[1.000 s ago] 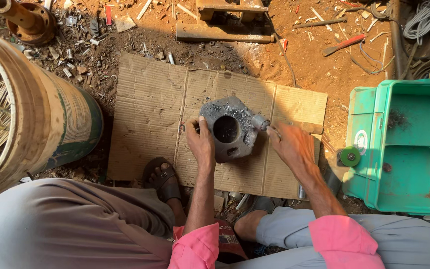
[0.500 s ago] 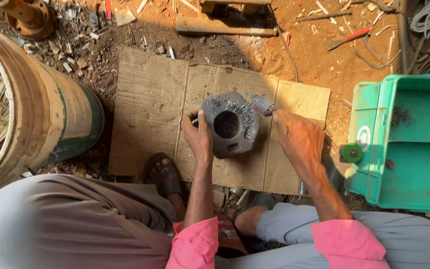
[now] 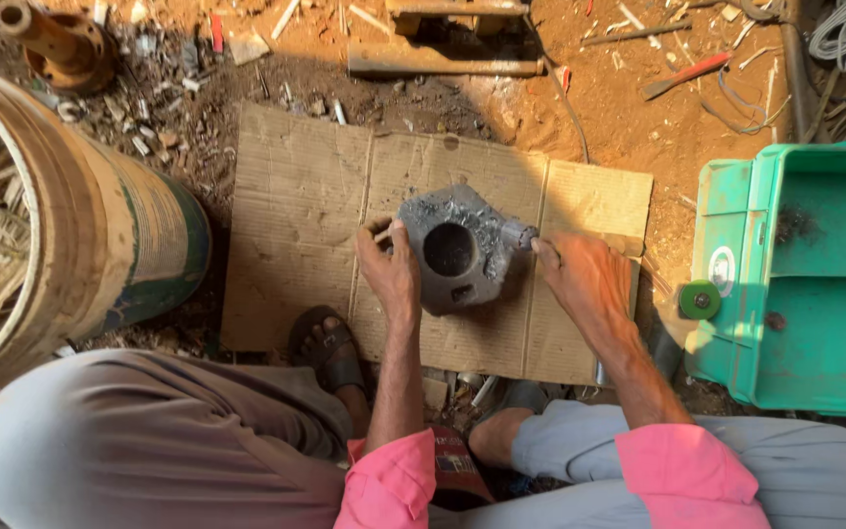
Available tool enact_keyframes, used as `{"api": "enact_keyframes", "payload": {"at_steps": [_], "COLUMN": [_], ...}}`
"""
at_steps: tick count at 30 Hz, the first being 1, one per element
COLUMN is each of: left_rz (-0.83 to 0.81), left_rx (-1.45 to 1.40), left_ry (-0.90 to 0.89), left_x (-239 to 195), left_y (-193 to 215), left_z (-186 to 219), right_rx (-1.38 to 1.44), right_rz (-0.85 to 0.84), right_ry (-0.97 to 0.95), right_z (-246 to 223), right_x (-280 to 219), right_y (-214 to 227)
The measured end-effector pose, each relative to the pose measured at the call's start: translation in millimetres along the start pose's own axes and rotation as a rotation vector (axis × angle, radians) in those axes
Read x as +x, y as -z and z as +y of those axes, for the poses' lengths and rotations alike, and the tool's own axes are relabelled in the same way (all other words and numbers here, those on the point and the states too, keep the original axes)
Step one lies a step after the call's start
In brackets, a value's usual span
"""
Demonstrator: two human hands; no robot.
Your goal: The person sits on a cardboard sheet and works on a small cylindrical metal part. They use a hammer to tap the part, then use an angle grinder to smooth its surface, producing sparks.
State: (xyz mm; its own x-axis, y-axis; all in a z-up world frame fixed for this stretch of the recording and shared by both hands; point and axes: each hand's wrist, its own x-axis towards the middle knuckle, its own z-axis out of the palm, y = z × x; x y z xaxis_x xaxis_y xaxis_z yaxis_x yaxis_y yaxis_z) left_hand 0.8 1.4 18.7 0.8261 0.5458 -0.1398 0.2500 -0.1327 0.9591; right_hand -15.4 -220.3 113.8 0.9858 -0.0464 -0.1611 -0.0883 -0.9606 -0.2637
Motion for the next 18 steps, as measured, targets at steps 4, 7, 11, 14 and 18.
{"api": "enact_keyframes", "payload": {"at_steps": [4, 7, 11, 14, 18], "left_rz": [-0.037, -0.079, -0.214, -0.525, -0.847], "left_rx": [-0.065, -0.088, 0.031, 0.082, -0.002], "left_ry": [0.042, 0.072, -0.016, 0.199, 0.461], "left_x": [-2.6, -2.2, -2.3, -1.7, -22.6], "left_y": [-5.5, -7.5, -7.6, -15.4, -25.5], "left_z": [0.2, -2.7, -10.8, -8.9, -3.3], "right_rx": [-0.008, 0.048, 0.187, 0.402, 0.733], "right_rz": [-0.149, -0.295, -0.286, -0.388, -0.353], "right_ry": [-0.075, -0.209, -0.148, -0.25, -0.106], "right_z": [13.1, 23.7, 40.7, 52.7, 54.7], "right_x": [2.2, 4.4, 2.2, 7.6, 2.9], "right_y": [-5.7, -16.1, -33.8, -41.6, -61.3]}}
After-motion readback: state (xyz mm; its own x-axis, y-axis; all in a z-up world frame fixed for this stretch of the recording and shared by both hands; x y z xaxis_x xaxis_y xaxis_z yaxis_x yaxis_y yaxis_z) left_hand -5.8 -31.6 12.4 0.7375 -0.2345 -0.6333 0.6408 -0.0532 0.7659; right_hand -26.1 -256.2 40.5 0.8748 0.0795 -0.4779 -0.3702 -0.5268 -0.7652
